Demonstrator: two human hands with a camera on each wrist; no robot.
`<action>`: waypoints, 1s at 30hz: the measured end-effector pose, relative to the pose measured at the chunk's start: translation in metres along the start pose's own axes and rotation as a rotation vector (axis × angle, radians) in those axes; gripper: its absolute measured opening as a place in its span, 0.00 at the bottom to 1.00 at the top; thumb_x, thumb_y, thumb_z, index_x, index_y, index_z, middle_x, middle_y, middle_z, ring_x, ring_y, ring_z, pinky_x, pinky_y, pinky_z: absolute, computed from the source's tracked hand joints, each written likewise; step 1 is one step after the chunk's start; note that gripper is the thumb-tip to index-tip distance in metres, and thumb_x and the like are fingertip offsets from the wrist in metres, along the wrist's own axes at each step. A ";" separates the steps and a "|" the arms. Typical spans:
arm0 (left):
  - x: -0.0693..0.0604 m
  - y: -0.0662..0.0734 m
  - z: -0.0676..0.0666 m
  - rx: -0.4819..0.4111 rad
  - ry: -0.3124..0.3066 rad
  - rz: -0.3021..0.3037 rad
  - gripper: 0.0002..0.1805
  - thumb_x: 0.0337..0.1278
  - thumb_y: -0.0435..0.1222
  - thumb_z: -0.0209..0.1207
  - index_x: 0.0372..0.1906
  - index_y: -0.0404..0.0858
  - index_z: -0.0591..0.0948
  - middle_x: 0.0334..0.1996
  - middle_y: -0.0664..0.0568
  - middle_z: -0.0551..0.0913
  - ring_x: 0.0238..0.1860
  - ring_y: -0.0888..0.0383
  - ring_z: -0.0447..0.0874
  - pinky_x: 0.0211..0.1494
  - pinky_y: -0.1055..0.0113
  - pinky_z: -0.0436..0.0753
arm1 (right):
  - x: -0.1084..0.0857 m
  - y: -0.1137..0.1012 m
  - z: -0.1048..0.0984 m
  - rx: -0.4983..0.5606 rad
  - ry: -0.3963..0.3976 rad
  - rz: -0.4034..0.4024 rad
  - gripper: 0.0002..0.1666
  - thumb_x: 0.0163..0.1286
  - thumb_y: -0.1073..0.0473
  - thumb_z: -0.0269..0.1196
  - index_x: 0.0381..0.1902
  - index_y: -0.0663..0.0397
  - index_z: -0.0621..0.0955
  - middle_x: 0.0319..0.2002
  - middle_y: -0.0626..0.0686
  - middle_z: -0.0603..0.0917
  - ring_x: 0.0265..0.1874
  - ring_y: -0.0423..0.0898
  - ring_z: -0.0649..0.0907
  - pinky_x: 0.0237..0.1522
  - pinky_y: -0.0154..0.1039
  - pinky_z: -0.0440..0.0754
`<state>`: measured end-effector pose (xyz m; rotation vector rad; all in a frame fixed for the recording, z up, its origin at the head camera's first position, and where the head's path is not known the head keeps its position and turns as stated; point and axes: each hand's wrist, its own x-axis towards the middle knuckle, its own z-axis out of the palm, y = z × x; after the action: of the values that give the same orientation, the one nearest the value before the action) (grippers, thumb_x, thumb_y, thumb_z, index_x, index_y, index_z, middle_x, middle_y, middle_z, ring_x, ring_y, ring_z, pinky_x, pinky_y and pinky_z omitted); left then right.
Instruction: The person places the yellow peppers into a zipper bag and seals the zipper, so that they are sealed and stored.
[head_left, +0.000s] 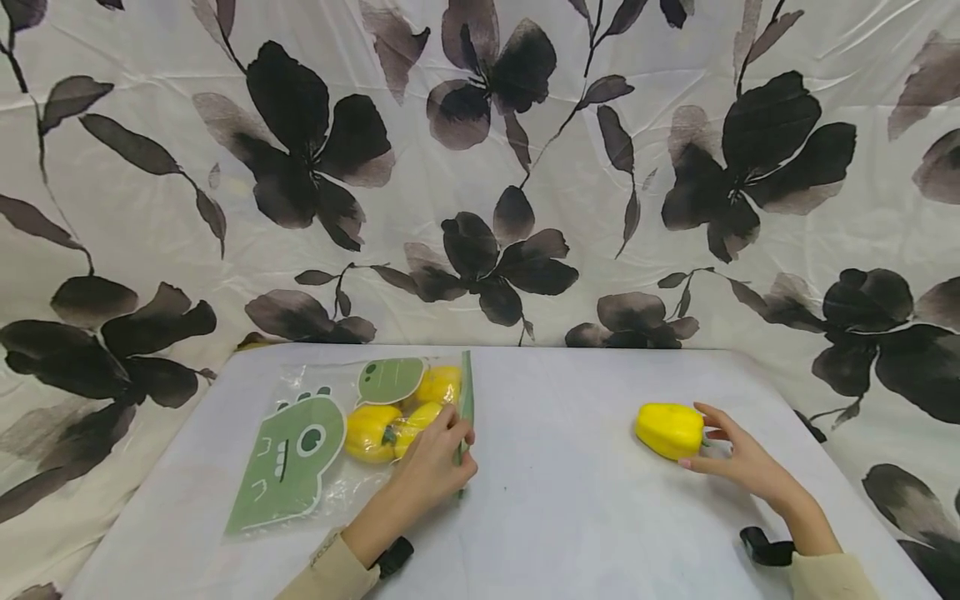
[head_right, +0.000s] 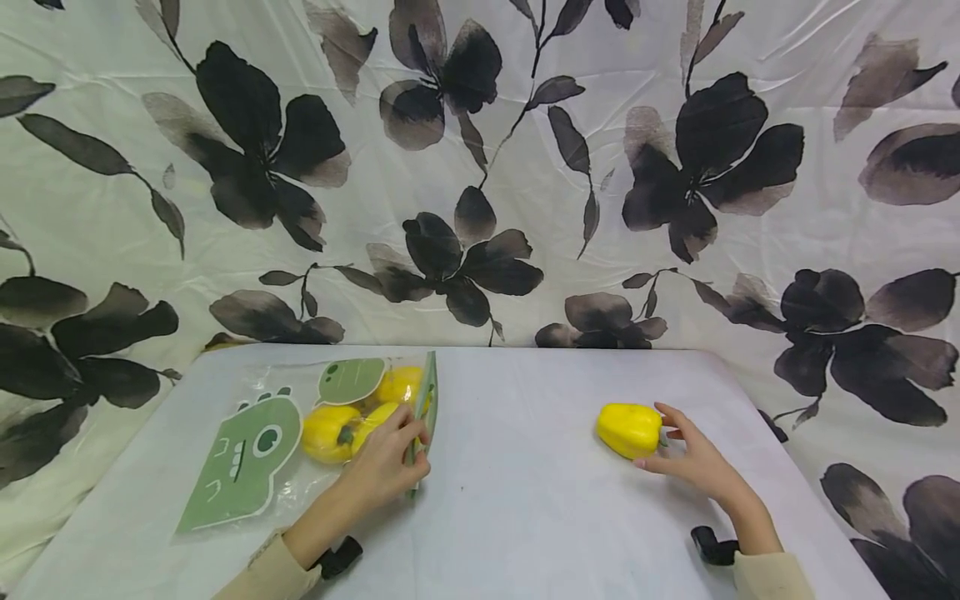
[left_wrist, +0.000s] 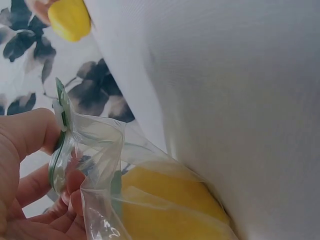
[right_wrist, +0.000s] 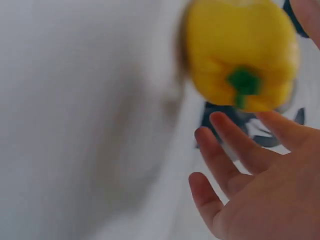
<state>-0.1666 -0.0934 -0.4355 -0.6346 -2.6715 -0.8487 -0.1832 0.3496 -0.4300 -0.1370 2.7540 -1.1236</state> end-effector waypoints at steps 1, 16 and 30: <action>0.000 0.000 0.000 0.000 -0.001 0.000 0.10 0.42 0.26 0.66 0.30 0.40 0.79 0.33 0.56 0.64 0.22 0.63 0.66 0.24 0.74 0.72 | 0.000 0.005 0.003 0.029 -0.016 0.026 0.59 0.62 0.47 0.70 0.77 0.60 0.49 0.69 0.74 0.59 0.64 0.71 0.63 0.57 0.75 0.63; -0.002 -0.001 0.001 -0.011 0.014 0.029 0.10 0.41 0.25 0.66 0.30 0.38 0.79 0.32 0.56 0.62 0.22 0.63 0.64 0.23 0.74 0.71 | 0.002 0.017 0.011 0.089 0.068 0.007 0.52 0.63 0.49 0.70 0.76 0.55 0.56 0.66 0.72 0.67 0.62 0.69 0.69 0.55 0.71 0.65; -0.002 -0.002 0.001 -0.015 0.018 0.020 0.10 0.42 0.26 0.67 0.30 0.38 0.79 0.32 0.56 0.63 0.24 0.61 0.66 0.24 0.74 0.72 | 0.009 -0.001 0.004 0.103 0.105 -0.016 0.48 0.65 0.50 0.69 0.74 0.59 0.59 0.63 0.71 0.71 0.59 0.66 0.73 0.54 0.63 0.72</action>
<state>-0.1657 -0.0953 -0.4386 -0.6526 -2.6408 -0.8661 -0.1915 0.3453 -0.4332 -0.0897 2.7818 -1.3096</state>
